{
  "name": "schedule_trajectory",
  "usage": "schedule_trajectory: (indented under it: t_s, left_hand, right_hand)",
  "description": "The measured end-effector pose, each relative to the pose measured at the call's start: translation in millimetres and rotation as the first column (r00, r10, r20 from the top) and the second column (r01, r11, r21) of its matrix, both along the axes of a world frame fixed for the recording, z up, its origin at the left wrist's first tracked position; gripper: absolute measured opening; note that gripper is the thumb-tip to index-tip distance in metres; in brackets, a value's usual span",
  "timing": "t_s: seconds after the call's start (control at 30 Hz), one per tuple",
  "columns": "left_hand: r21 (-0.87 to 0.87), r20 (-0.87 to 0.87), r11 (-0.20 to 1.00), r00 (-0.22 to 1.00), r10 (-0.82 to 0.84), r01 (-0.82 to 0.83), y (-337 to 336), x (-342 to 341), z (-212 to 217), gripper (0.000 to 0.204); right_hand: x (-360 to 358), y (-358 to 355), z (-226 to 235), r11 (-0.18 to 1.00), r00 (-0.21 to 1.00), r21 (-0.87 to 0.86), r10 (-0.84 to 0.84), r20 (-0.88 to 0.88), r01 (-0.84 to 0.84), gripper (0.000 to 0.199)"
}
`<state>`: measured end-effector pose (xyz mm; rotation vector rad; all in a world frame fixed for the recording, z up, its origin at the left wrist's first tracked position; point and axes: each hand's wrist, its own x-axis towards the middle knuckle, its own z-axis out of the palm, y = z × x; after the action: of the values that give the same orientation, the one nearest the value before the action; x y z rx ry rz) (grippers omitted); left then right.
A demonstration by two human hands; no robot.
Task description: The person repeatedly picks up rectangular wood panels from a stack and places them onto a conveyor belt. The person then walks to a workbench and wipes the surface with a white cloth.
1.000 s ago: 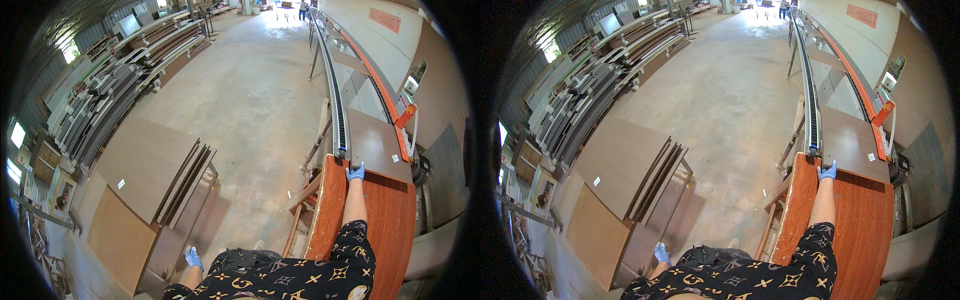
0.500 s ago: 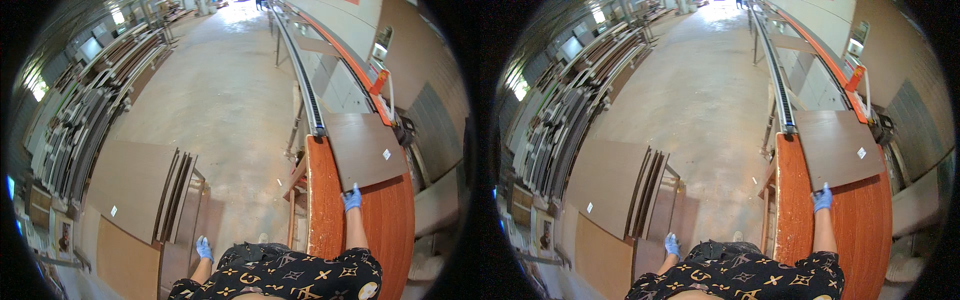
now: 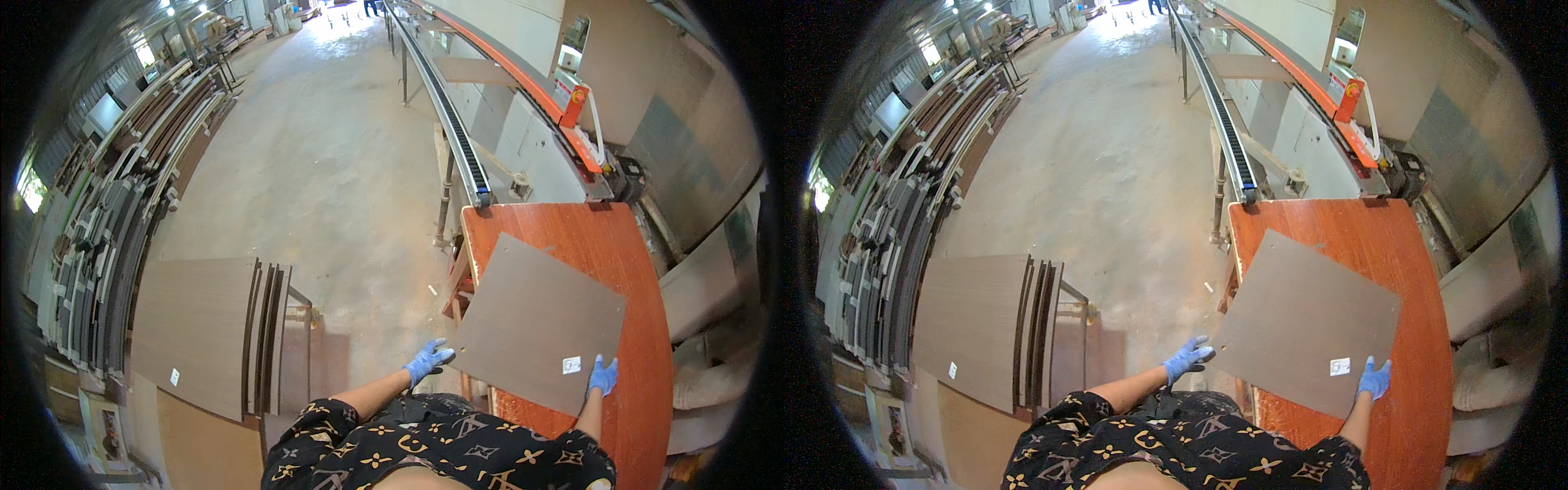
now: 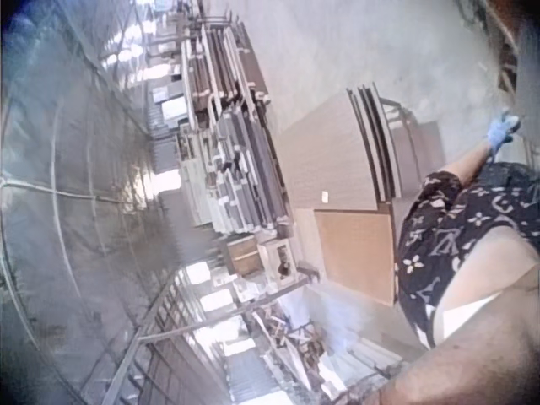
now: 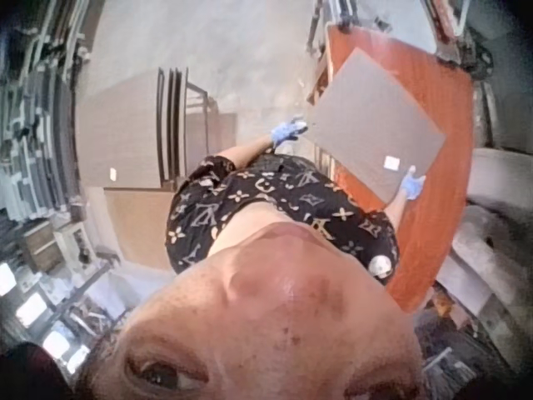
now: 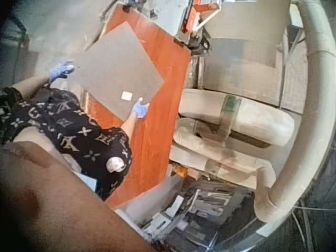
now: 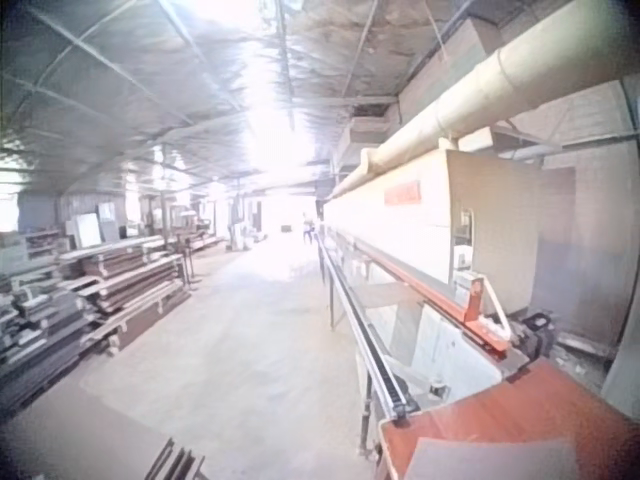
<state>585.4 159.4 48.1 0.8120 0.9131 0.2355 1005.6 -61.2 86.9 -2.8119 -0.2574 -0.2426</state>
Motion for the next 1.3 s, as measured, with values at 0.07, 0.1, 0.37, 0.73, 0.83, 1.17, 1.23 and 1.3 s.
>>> schedule_trajectory:
  t_s: [0.07, 0.1, 0.37, 0.73, 0.83, 1.17, 1.23, 1.3]
  left_hand:
    - [-0.01, 0.09, 0.999, 0.995, 0.045, -0.045, 3, 18, -20, 0.068]
    - [-0.02, 0.134, 0.999, 0.99, 0.053, -0.051, 4, 27, -10, 0.07]
    - [-0.057, 0.032, 0.986, 0.986, 0.162, -0.16, 18, -12, 37, 0.041]
    - [-0.207, 0.181, 0.614, 0.587, 0.789, -0.762, -37, -264, 49, 0.032]
    - [-0.293, 0.252, 0.261, 0.189, 0.949, -0.92, -74, -338, 42, 0.036]
    - [-0.131, 0.197, -0.075, -0.1, 0.975, -0.989, -93, -420, 67, 0.067]
    - [0.15, 0.257, -0.082, -0.041, 0.966, -0.985, -113, -454, 46, 0.06]
    - [0.324, 0.172, -0.005, 0.054, 0.984, -0.946, -109, -457, 57, 0.061]
  right_hand:
    - [-16, 9, 16, 0.999, 0.995, 0.027, -0.015, -0.103, 0.018, 0.064]
    - [-23, 8, 25, 0.998, 0.987, 0.034, -0.038, -0.155, 0.044, 0.064]
    - [-7, -15, -14, 0.739, 0.848, 0.667, 0.295, -0.44, 0.089, 0.054]
    - [-179, 144, 2, 0.595, 0.222, 0.8, 0.792, -0.569, -0.075, 0.04]
    - [-268, 204, 5, 0.513, -0.001, 0.852, 0.856, -0.516, -0.105, 0.039]
    - [-612, 286, -80, 0.559, -0.07, 0.823, 0.821, -0.567, -0.106, 0.024]
    - [-669, 259, -23, 0.787, -0.233, 0.605, 0.57, -0.788, -0.12, 0.028]
    - [-668, 245, -8, 0.674, -0.366, 0.726, 0.647, -0.669, -0.135, 0.035]
